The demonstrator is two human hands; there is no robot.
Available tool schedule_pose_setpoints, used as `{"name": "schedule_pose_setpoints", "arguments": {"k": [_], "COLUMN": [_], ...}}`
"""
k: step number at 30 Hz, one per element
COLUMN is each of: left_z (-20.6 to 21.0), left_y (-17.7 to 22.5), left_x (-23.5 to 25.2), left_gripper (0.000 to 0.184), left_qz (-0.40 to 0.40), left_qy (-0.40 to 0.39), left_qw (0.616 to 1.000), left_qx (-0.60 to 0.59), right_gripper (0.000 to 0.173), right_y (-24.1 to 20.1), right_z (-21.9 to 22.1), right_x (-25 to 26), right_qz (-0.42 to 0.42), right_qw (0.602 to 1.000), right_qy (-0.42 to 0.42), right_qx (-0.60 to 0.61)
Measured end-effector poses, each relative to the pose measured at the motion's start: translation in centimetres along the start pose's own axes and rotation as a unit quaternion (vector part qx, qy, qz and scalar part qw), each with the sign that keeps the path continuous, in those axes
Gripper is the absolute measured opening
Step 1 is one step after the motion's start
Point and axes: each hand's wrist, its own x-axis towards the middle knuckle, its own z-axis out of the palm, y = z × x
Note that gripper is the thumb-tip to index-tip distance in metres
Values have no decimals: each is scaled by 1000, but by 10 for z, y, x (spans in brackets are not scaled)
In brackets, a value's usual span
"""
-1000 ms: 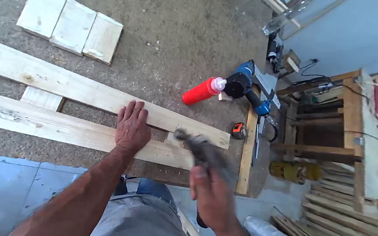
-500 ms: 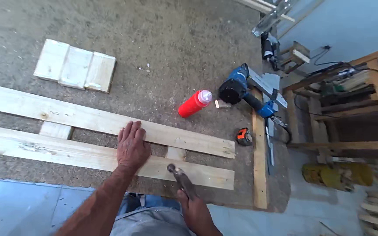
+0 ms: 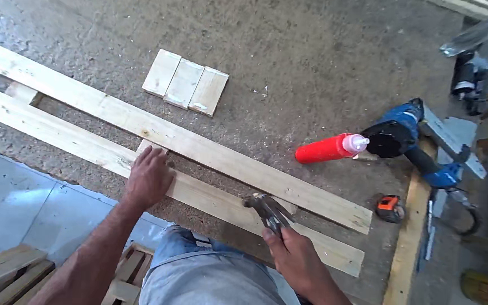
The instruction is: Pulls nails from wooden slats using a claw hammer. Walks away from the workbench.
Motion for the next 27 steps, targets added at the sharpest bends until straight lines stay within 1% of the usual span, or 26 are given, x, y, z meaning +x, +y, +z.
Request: {"name": "schedule_pose_setpoints", "arguments": {"k": [2,3,4,6,7,10,11,13,14,15,16,17,18,19,20,21,22,23,24,25,26,27], "left_z": [14,25,35,50,53,50,45,26,14,3,-5,-11,-14,-15,-14,-10,-7,-4,-2,-1,-1,-2], "left_y": [15,26,39,60,67,73,70,55,44,29,13,-4,-21,-35,-45,-52,-54,-55,-55,-54,-54,-55], "left_x": [-11,-18,-23,-24,-23,-14,-11,-1,5,10,16,23,29,33,35,34,34,35,35,35,36,37], "left_gripper": [51,51,53,60,61,54,54,55,55,55,55,56,58,62,66,69,71,71,70,69,69,69], "left_qz": [75,109,124,103,88,79,84,83,83,89,93,91,85,77,72,78,85,86,80,72,66,65], "left_qy": [-31,-27,-18,-7,-15,-60,-75,-96,-84,-50,-11,18,30,24,12,5,5,10,15,12,9,9], "left_qw": [996,993,992,995,996,995,993,987,987,989,992,994,995,997,997,997,996,996,996,997,997,998], "left_qx": [23,22,12,-3,-8,-33,-46,-95,-111,-108,-87,-58,-31,-8,11,26,33,35,31,28,24,21], "right_gripper": [55,54,54,53,53,51,52,54,55,56,56,56,56,54,54,55,56,55,54,52,51,51], "right_y": [-27,-37,-45,-56,-61,-81,-91,-118,-132,-144,-152,-155,-153,-150,-150,-149,-151,-158,-171,-186,-201,-208], "right_z": [10,16,22,33,37,40,38,33,31,32,35,41,46,50,50,49,45,37,29,22,16,16], "right_x": [7,9,10,11,11,6,3,-3,-4,-3,0,5,11,16,22,28,30,32,30,27,24,20], "right_qz": [20,28,38,55,66,86,81,38,3,-31,-53,-50,-17,50,138,209,246,260,256,231,181,114], "right_qw": [1000,999,999,998,997,995,995,997,996,995,993,994,997,995,977,947,927,917,915,925,946,969], "right_qy": [-23,-23,-21,-11,-5,15,24,48,67,87,101,100,77,23,-57,-124,-156,-168,-165,-143,-98,-35], "right_qx": [10,14,22,41,48,53,55,54,50,43,34,16,-22,-83,-152,-208,-237,-253,-264,-266,-250,-218]}}
